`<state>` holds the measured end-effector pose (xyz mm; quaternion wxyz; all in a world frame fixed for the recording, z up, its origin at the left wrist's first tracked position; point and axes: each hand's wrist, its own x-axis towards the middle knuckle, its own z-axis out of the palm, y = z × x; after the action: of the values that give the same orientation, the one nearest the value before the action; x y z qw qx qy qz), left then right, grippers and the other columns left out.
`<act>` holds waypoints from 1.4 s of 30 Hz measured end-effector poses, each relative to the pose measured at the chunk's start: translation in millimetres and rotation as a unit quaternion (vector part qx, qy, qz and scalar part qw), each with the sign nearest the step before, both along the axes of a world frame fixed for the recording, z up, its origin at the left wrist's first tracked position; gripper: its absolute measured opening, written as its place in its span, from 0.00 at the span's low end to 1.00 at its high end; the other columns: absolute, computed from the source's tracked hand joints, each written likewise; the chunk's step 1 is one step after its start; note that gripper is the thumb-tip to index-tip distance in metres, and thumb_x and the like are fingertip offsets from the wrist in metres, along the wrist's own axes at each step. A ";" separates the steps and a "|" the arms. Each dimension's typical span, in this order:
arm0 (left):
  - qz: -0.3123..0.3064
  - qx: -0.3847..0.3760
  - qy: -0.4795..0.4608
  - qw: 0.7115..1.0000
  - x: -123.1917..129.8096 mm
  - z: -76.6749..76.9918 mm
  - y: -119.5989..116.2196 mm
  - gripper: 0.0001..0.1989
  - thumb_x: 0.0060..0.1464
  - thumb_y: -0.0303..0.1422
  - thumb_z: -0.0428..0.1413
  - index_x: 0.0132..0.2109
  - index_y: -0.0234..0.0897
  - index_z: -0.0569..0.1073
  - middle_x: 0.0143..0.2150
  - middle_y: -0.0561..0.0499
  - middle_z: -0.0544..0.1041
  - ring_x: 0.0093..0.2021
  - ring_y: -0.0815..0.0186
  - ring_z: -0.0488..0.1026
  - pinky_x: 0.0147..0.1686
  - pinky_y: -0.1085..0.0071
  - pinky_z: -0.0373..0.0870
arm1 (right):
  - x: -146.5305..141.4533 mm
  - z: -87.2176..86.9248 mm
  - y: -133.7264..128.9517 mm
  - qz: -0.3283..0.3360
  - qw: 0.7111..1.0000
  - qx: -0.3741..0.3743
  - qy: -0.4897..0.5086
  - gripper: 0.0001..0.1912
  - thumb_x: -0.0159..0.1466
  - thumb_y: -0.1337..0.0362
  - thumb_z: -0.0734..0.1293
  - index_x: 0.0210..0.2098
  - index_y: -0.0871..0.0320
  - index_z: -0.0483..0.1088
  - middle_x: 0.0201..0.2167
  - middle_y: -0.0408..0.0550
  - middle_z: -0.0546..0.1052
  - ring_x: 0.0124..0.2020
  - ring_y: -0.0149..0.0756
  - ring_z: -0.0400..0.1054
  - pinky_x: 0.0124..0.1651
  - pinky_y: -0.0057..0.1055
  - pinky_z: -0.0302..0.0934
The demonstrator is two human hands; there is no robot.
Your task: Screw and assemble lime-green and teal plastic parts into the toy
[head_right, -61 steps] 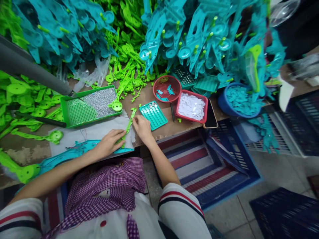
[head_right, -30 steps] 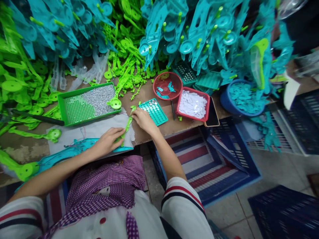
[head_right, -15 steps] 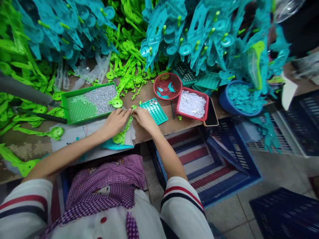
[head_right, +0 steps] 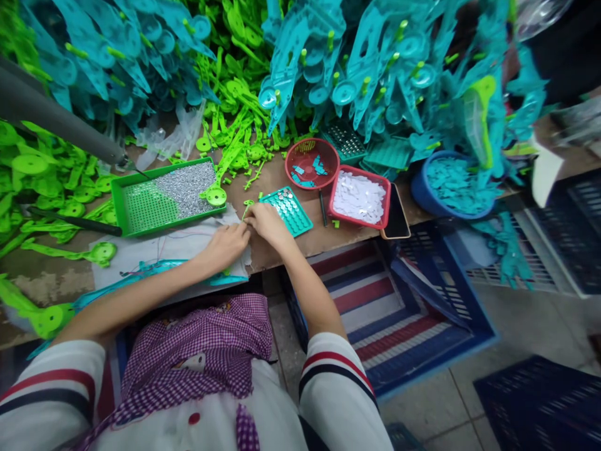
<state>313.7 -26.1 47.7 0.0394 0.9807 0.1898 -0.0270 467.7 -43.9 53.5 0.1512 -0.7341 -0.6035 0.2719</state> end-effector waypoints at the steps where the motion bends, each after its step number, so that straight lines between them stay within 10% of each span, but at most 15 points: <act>1: -0.002 0.000 0.014 1.000 -0.3 -1.0 -6.9 0.17 0.62 0.19 0.41 0.49 0.26 0.73 0.44 0.36 0.74 0.45 0.54 0.71 0.38 0.63 0.68 | -0.4 1.0 0.9 -0.002 1.000 -0.009 -0.002 0.08 0.62 0.71 0.67 0.37 0.60 0.80 0.37 0.54 0.82 0.41 0.41 0.74 0.45 0.32 0.62; 15: 0.041 -0.166 -0.013 0.985 -45.8 -5.4 12.1 0.25 0.61 0.22 0.43 0.64 0.36 0.64 0.46 0.43 0.72 0.43 0.60 0.73 0.37 0.68 0.73 | -9.0 -2.4 -9.7 -0.005 1.000 0.000 -0.014 0.09 0.64 0.71 0.63 0.37 0.60 0.76 0.39 0.54 0.79 0.43 0.40 0.72 0.46 0.33 0.61; 20: 0.142 -0.302 -0.116 0.935 -51.3 -4.4 21.9 0.11 0.61 0.28 0.52 0.48 0.35 0.76 0.41 0.47 0.79 0.40 0.62 0.76 0.46 0.65 0.72 | -9.3 -7.1 -11.1 0.001 1.000 0.020 -0.016 0.09 0.64 0.71 0.63 0.36 0.58 0.76 0.39 0.51 0.78 0.42 0.39 0.71 0.45 0.32 0.61; 32: 0.229 -0.526 -0.070 0.816 -43.0 -7.0 53.0 0.07 0.50 0.31 0.60 0.35 0.32 0.79 0.26 0.51 0.78 0.25 0.69 0.70 0.26 0.74 0.66 | -8.0 -8.3 -12.6 0.001 0.999 0.035 0.002 0.07 0.64 0.70 0.64 0.35 0.60 0.75 0.39 0.52 0.77 0.42 0.40 0.71 0.45 0.33 0.60; 42: 0.172 -0.481 -0.049 0.858 -33.4 2.0 56.2 0.05 0.48 0.32 0.61 0.30 0.34 0.77 0.26 0.53 0.77 0.27 0.69 0.70 0.30 0.73 0.63 | -7.5 -10.1 -13.5 0.005 0.999 0.037 -0.008 0.07 0.65 0.69 0.64 0.36 0.58 0.75 0.39 0.51 0.77 0.41 0.39 0.70 0.43 0.32 0.59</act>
<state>280.3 30.0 49.7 0.5197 0.7913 0.3167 -0.0595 460.3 -57.5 43.4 0.1715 -0.7277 -0.6176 0.2442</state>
